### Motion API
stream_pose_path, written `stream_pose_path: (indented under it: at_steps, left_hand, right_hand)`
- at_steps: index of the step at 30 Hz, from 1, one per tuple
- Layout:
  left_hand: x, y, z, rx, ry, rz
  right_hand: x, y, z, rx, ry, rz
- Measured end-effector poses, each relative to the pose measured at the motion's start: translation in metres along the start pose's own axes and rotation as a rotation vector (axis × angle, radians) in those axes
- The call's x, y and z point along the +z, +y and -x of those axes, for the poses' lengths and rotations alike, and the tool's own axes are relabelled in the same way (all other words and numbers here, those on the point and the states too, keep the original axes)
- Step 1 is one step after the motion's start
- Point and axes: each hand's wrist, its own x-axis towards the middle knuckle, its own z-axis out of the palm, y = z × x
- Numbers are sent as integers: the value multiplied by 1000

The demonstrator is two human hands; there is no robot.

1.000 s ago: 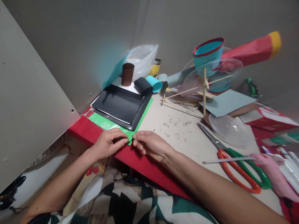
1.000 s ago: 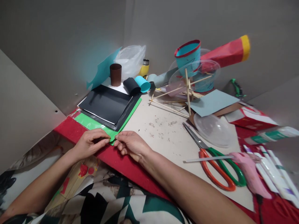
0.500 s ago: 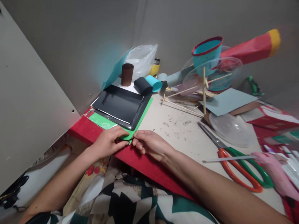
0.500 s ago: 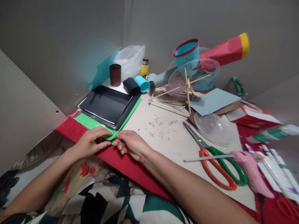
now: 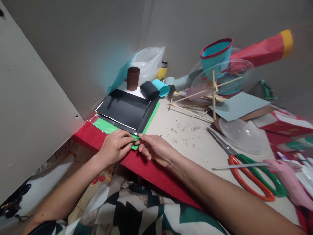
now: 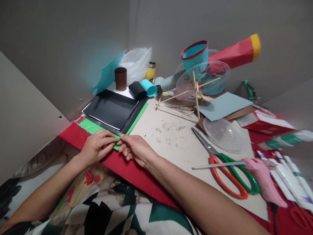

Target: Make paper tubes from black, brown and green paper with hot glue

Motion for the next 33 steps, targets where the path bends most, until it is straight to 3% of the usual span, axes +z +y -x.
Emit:
stream_pose_path:
  at_steps: [4, 13, 33]
  left_hand:
    - [0, 0, -1, 3, -22, 29]
    - [-5, -3, -2, -140, -169, 27]
    - [-5, -4, 1, -181, -139, -56]
  right_hand:
    - [3, -2, -3, 40, 19, 20]
    - [3, 0, -1, 6, 78, 61]
    - [-28, -2, 10, -55, 75, 204]
